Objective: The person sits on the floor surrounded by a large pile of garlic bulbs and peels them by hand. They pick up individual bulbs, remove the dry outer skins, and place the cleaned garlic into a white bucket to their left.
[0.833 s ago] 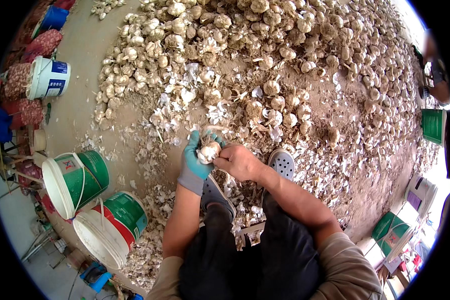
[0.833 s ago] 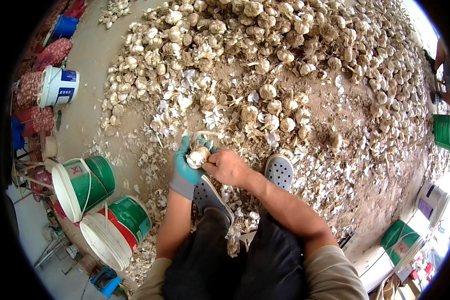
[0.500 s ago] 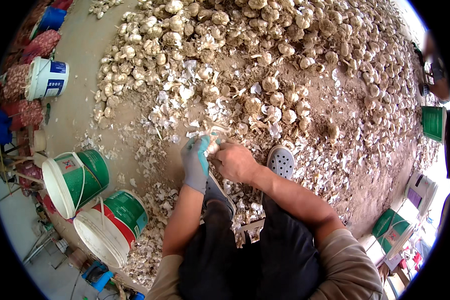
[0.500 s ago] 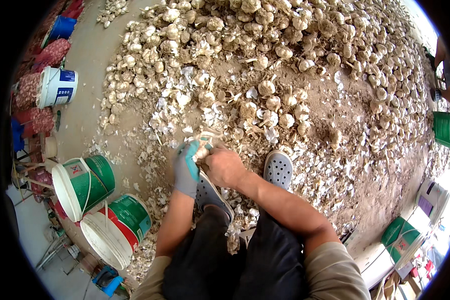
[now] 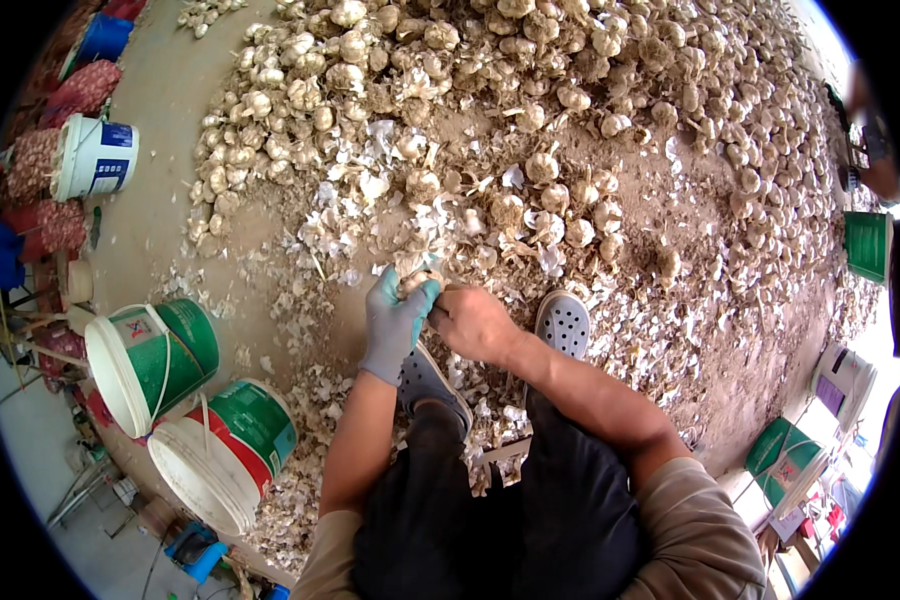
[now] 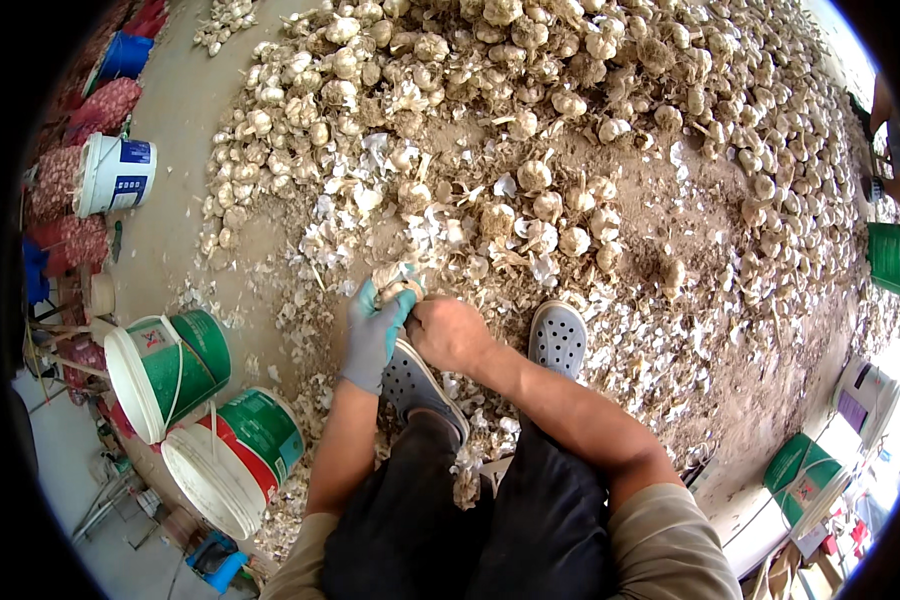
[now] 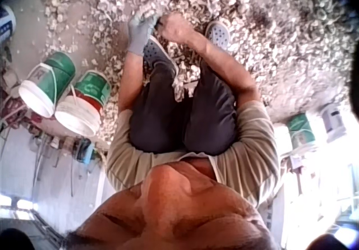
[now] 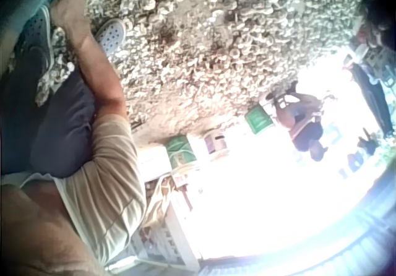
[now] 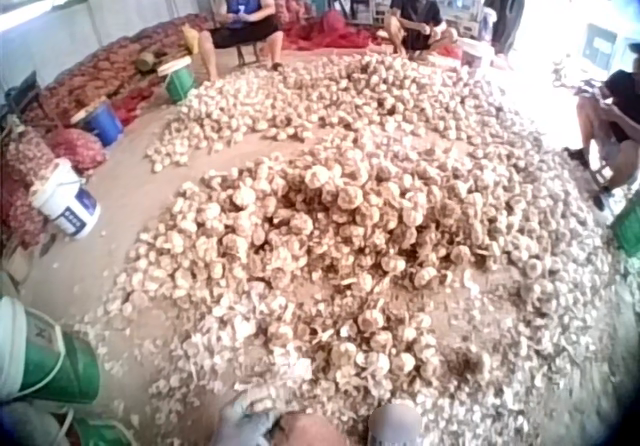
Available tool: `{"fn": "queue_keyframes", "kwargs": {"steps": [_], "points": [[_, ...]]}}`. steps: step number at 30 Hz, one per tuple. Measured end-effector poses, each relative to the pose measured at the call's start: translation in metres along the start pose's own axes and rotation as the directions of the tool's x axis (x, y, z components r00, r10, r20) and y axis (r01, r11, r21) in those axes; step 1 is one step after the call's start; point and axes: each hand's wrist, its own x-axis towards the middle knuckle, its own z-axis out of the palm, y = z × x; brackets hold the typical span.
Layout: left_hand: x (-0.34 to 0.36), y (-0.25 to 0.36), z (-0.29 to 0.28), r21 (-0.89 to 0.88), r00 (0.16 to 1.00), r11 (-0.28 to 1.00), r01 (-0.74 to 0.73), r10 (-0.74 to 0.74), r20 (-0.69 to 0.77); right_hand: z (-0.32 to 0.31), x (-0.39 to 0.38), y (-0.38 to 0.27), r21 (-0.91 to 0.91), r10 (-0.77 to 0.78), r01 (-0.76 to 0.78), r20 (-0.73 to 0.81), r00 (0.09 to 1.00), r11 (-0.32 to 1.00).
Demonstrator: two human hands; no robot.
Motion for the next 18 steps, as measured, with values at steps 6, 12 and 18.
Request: {"fn": "queue_keyframes", "kwargs": {"steps": [6,12,18], "points": [[0.015,-0.004,-0.002,-0.430,0.975,0.890,0.152,-0.205,-0.081,0.002,-0.010,-0.012,-0.193,-0.106,0.085,-0.104,0.989,0.977],[-0.008,0.000,-0.001,-0.073,0.998,0.996,0.044,-0.041,0.041,-0.021,-0.002,-0.016,-0.532,-0.196,0.165,-0.002,0.981,0.830],[0.018,-0.022,-0.020,-0.356,0.993,0.934,0.013,-0.054,-0.106,0.011,0.002,-0.027,-0.011,0.190,-0.191,0.187,0.964,0.982]]}}
